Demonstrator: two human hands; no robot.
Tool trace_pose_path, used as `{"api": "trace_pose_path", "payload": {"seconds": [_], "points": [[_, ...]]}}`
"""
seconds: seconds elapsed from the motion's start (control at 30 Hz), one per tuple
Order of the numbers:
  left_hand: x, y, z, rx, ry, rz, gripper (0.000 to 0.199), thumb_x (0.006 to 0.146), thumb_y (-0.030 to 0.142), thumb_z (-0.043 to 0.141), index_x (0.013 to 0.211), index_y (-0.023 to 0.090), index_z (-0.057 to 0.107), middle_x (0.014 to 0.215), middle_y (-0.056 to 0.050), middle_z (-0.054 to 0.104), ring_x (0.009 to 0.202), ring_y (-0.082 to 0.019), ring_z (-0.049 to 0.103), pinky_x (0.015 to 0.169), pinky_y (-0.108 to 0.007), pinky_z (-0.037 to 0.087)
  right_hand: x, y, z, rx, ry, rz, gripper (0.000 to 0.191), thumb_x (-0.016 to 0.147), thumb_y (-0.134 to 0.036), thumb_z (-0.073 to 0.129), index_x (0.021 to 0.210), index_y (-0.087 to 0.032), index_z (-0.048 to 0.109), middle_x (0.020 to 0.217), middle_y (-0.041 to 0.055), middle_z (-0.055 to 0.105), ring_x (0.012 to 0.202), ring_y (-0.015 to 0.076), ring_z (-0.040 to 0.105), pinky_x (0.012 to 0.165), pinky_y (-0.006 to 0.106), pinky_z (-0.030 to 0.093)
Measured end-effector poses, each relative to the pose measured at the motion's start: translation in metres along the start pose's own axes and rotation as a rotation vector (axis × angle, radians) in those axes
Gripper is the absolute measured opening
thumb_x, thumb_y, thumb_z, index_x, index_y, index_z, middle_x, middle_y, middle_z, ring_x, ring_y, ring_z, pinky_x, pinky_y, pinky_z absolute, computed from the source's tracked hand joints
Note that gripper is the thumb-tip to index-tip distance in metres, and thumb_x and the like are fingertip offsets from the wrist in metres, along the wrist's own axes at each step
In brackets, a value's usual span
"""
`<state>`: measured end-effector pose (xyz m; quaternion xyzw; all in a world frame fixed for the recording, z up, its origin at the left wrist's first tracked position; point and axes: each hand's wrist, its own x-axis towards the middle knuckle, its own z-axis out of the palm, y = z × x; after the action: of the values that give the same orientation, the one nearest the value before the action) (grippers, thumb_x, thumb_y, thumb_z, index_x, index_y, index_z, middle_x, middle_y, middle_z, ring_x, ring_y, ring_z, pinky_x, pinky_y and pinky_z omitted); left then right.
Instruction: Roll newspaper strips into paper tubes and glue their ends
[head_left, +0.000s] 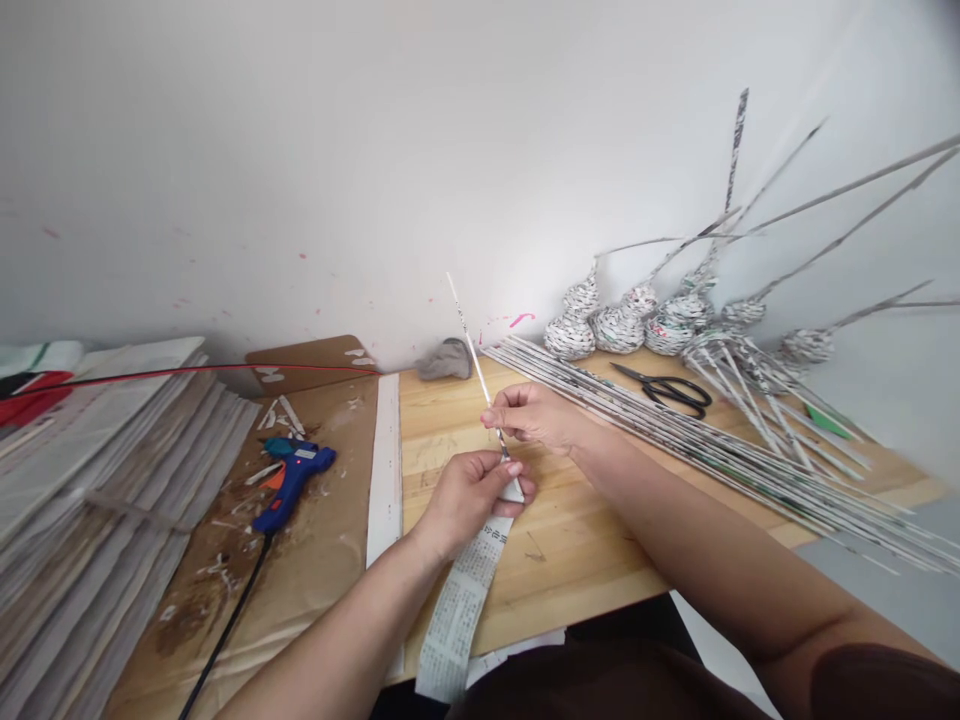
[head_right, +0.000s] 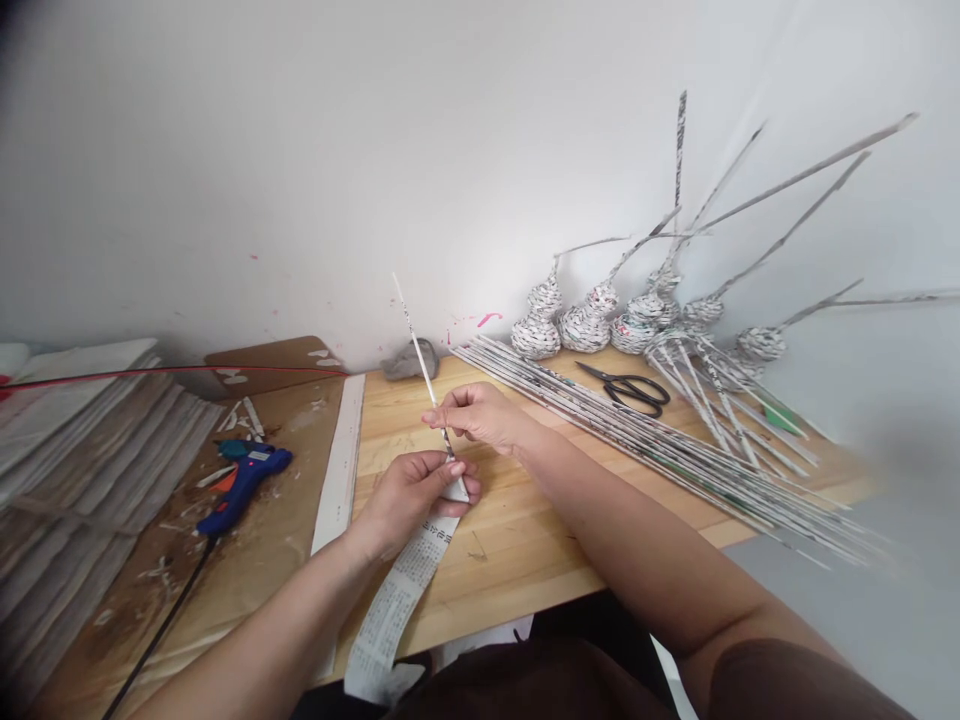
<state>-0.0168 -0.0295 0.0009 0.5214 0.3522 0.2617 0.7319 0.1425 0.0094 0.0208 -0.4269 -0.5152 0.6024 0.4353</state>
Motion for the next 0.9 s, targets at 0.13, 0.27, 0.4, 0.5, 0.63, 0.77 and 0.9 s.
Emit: {"api": "trace_pose_path", "payload": {"seconds": [0.13, 0.27, 0.4, 0.5, 0.63, 0.77, 0.9], "points": [[0.001, 0.0, 0.001, -0.022, 0.014, -0.021, 0.031, 0.079, 0.04, 0.062, 0.088, 0.011, 0.066, 0.08, -0.009, 0.069, 0.074, -0.017, 0.064, 0.066, -0.027, 0.053, -0.002, -0.004, -0.002, -0.064, -0.109, 0.028, 0.035, 0.071, -0.046, 0.07, 0.076, -0.012, 0.067, 0.058, -0.0005, 0.055, 0.047, 0.0052, 0.041, 0.038, 0.018, 0.019], [0.0, 0.001, 0.002, -0.03, -0.001, -0.027, 0.031, 0.078, 0.04, 0.063, 0.088, 0.011, 0.067, 0.079, -0.01, 0.07, 0.072, -0.016, 0.064, 0.062, -0.025, 0.052, -0.001, -0.004, -0.001, -0.115, -0.056, -0.023, 0.033, 0.069, -0.044, 0.072, 0.071, -0.011, 0.068, 0.062, 0.0015, 0.059, 0.049, 0.005, 0.043, 0.04, 0.018, 0.023], [-0.001, 0.004, -0.001, -0.051, -0.021, -0.013, 0.032, 0.078, 0.041, 0.062, 0.088, 0.011, 0.067, 0.08, -0.01, 0.07, 0.073, -0.017, 0.066, 0.06, -0.024, 0.052, -0.001, -0.003, 0.001, -0.062, -0.027, 0.001, 0.037, 0.071, -0.048, 0.07, 0.073, -0.011, 0.068, 0.063, 0.0018, 0.056, 0.053, 0.0061, 0.045, 0.039, 0.017, 0.023], [0.001, 0.01, -0.007, -0.104, 0.04, 0.045, 0.034, 0.078, 0.042, 0.063, 0.09, 0.011, 0.067, 0.082, -0.011, 0.07, 0.072, -0.018, 0.067, 0.06, -0.025, 0.054, -0.004, -0.005, 0.001, -0.017, -0.1, 0.053, 0.048, 0.075, -0.057, 0.062, 0.094, -0.013, 0.067, 0.074, 0.0036, 0.058, 0.056, 0.0071, 0.049, 0.039, 0.016, 0.027], [0.006, 0.021, -0.018, -0.211, 0.207, 0.186, 0.034, 0.078, 0.04, 0.064, 0.093, 0.009, 0.066, 0.085, -0.013, 0.07, 0.069, -0.018, 0.067, 0.054, -0.024, 0.054, -0.008, -0.003, 0.007, -0.023, -0.288, 0.08, 0.061, 0.066, -0.051, 0.074, 0.113, -0.017, 0.056, 0.079, 0.0004, 0.056, 0.058, 0.0072, 0.051, 0.04, 0.015, 0.036], [0.008, 0.03, -0.029, -0.33, 0.316, 0.231, 0.029, 0.079, 0.033, 0.065, 0.095, 0.009, 0.065, 0.087, -0.013, 0.07, 0.072, -0.019, 0.068, 0.053, -0.023, 0.055, -0.007, 0.008, 0.019, -0.147, -0.413, 0.152, 0.051, 0.06, -0.035, 0.081, 0.1, -0.016, 0.058, 0.075, -0.0025, 0.057, 0.053, 0.0053, 0.051, 0.036, 0.013, 0.033], [0.007, 0.035, -0.036, -0.378, 0.321, 0.238, 0.026, 0.08, 0.031, 0.064, 0.095, 0.01, 0.064, 0.095, -0.014, 0.069, 0.078, -0.02, 0.068, 0.053, -0.021, 0.056, -0.005, 0.017, 0.023, -0.223, -0.493, 0.277, 0.036, 0.069, -0.041, 0.073, 0.087, -0.012, 0.06, 0.076, 0.0034, 0.065, 0.048, 0.0071, 0.057, 0.031, 0.013, 0.024]]}}
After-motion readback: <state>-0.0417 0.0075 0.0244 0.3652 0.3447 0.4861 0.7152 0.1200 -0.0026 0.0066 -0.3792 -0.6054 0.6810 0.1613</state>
